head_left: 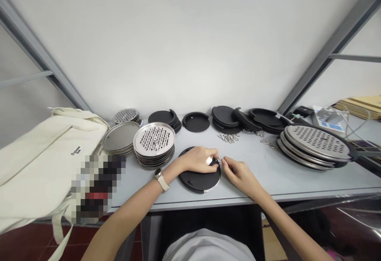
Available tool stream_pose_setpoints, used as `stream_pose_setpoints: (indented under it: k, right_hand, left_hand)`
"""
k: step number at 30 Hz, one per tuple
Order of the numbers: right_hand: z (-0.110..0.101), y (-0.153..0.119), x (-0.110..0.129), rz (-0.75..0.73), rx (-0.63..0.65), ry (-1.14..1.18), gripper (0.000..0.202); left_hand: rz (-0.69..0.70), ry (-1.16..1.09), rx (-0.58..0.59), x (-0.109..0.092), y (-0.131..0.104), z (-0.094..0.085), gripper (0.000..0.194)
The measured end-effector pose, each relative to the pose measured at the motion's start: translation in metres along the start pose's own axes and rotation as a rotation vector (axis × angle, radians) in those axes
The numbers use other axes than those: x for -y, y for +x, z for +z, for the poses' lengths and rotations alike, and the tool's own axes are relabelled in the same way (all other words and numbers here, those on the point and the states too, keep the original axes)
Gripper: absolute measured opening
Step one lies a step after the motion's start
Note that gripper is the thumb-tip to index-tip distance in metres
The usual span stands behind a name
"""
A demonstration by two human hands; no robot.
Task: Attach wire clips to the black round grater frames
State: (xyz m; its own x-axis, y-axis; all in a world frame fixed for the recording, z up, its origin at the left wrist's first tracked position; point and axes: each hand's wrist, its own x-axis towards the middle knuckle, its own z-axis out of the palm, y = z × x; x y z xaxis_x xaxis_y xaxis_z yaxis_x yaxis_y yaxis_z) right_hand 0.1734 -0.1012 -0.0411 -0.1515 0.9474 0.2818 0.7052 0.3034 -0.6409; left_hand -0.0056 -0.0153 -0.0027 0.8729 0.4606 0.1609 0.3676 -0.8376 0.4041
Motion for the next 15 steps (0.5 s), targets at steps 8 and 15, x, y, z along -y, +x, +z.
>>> stream_pose_setpoints:
  k: [8,15]
  right_hand:
    - [0.0006,0.0008,0.0022,-0.007,0.063,0.002,0.031]
    - [0.0000,0.0011,0.0045,0.008,0.096,0.011,0.031]
  left_hand:
    - [0.007,0.063,-0.003,-0.0013,-0.0007,0.0001,0.021]
    - [0.040,0.006,-0.012,-0.0011,-0.0017,-0.0012,0.026]
